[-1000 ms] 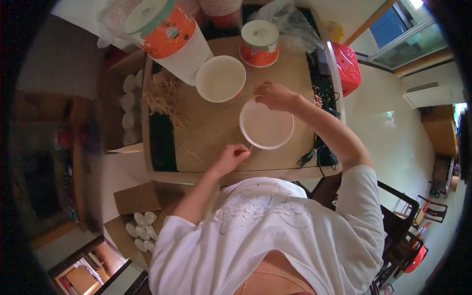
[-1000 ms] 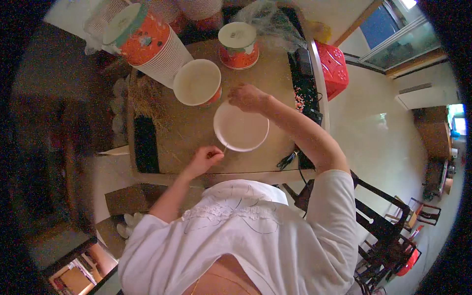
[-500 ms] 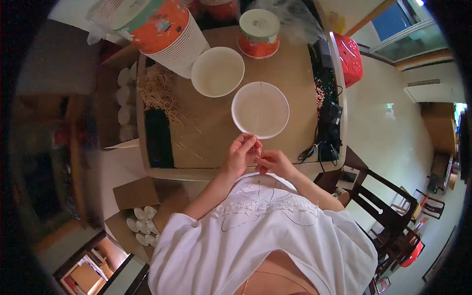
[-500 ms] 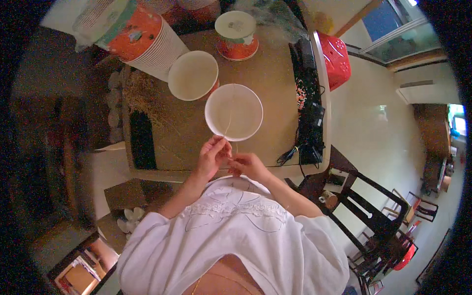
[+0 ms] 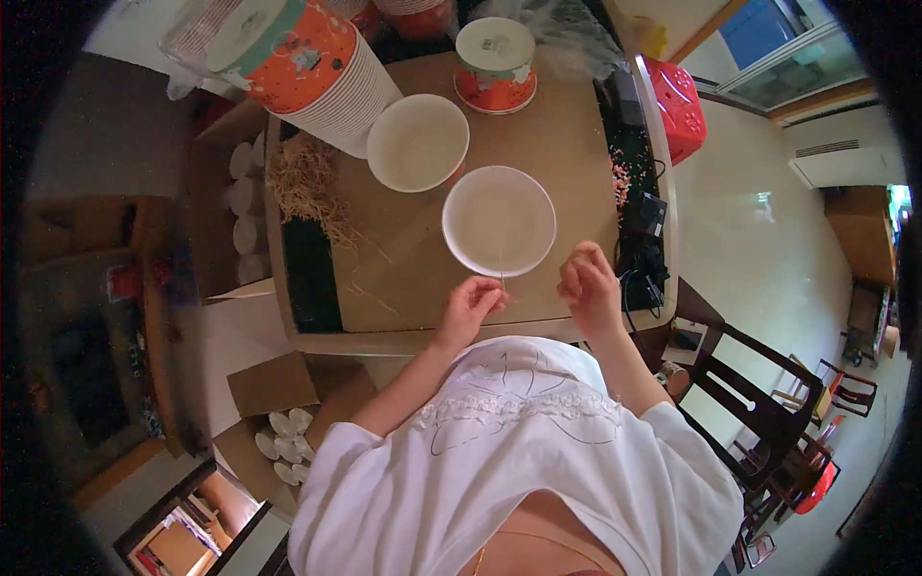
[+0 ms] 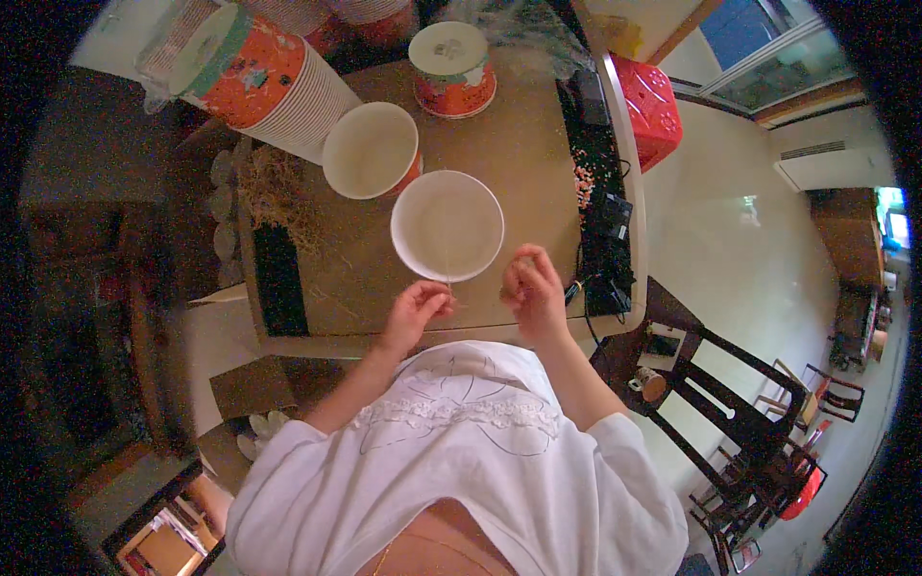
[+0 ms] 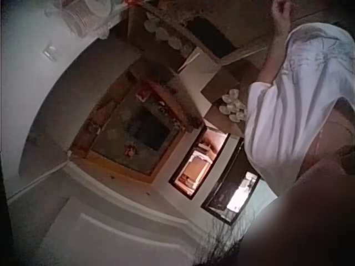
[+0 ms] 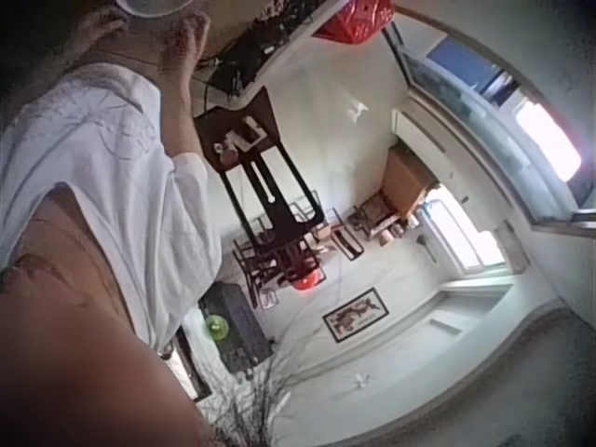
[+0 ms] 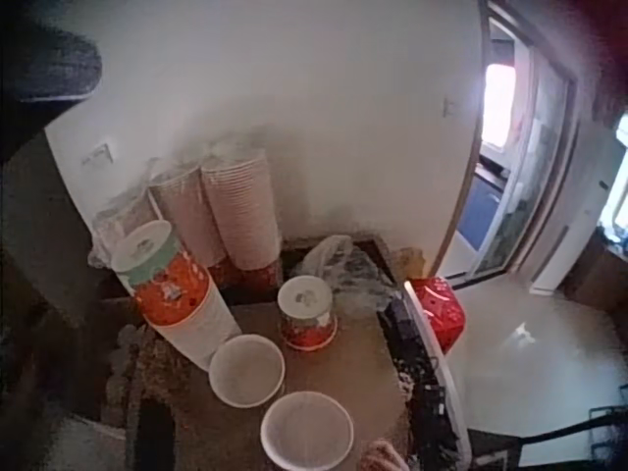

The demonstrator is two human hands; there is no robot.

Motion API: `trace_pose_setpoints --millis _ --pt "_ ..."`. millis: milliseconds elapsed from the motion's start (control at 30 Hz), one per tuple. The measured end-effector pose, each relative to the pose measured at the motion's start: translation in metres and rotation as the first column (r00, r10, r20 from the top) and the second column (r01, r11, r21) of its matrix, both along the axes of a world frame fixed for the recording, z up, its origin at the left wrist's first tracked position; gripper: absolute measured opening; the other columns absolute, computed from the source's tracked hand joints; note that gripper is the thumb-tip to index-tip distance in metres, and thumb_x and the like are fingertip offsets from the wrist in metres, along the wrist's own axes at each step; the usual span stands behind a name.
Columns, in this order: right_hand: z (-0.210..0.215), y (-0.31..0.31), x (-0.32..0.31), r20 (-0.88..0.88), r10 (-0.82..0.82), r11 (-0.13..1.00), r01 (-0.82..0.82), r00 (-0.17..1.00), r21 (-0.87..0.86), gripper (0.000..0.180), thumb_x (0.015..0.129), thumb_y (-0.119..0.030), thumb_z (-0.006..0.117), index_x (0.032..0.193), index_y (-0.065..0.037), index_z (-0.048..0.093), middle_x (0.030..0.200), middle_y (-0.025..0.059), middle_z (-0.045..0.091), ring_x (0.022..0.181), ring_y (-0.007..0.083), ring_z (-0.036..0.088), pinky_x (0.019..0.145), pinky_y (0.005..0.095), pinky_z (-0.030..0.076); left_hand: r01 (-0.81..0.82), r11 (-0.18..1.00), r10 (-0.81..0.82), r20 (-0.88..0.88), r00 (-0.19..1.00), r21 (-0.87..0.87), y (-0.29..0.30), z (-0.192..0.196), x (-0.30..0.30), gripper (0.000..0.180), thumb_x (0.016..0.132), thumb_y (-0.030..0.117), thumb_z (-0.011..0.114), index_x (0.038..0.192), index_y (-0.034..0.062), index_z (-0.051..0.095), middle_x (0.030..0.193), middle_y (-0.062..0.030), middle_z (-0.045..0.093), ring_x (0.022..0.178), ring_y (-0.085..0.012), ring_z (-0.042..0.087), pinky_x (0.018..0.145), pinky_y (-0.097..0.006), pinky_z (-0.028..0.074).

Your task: Packaging and organizing paper buckets using rubber bands.

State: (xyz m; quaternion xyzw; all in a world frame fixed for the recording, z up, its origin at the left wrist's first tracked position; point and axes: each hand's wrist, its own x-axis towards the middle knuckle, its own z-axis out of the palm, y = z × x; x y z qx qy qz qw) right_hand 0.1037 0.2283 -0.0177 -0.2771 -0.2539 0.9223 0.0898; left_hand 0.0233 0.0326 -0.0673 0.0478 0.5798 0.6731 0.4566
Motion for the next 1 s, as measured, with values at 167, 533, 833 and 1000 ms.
trace_pose_setpoints --millis 167,533,833,1000 --pt "0.026 -0.02 0.01 -0.03 0.284 0.937 -0.271 0.958 0.222 0.009 0.086 -0.005 0.045 0.092 -0.009 0.041 0.066 -0.0014 0.039 0.053 0.0069 0.033 0.046 0.022 0.026 -0.292 0.882 -0.413 -0.905 -0.1 -0.37 0.004 0.024 -0.038 0.01 0.08 0.011 0.057 0.089 0.0085 0.062 0.101 -0.0085 0.057 0.092 -0.0215 0.056 0.091 -0.039 0.039" --pt "0.138 -0.019 0.006 -0.457 0.667 0.713 -0.326 0.588 0.622 0.012 0.088 0.006 0.04 0.096 -0.002 0.039 0.082 0.0096 0.051 0.072 0.0169 0.052 0.065 0.0277 0.043 -0.054 0.87 -0.489 -0.872 0.025 -0.49 0.071 -0.008 -0.038 0.005 0.073 0.012 0.055 0.07 0.0084 0.057 0.072 -0.006 0.055 0.077 -0.0234 0.056 0.072 -0.039 0.047" --pt "0.023 -0.012 0.015 -0.028 0.463 0.788 -0.398 0.886 0.47 0.021 0.093 -0.009 0.045 0.111 -0.006 0.035 0.083 0.0098 0.059 0.072 0.0115 0.054 0.064 0.0236 0.043 -0.086 0.954 -0.267 -0.942 0.203 -0.288 0.073 0.0 -0.033 0.032 0.068 0.005 0.066 0.099 0.0066 0.06 0.095 -0.0111 0.059 0.095 -0.0281 0.054 0.08 -0.037 0.046" --pt "0.012 -0.009 0.014 0.025 0.349 0.799 -0.311 0.937 0.514 0.02 0.092 -0.006 0.044 0.11 -0.006 0.034 0.08 0.0077 0.057 0.069 0.0104 0.05 0.064 0.0214 0.041 -0.031 0.947 -0.3 -0.916 0.265 -0.319 0.007 0.026 -0.014 0.034 0.07 0.005 0.065 0.103 0.0057 0.06 0.09 -0.0105 0.061 0.09 -0.0294 0.056 0.078 -0.037 0.047"
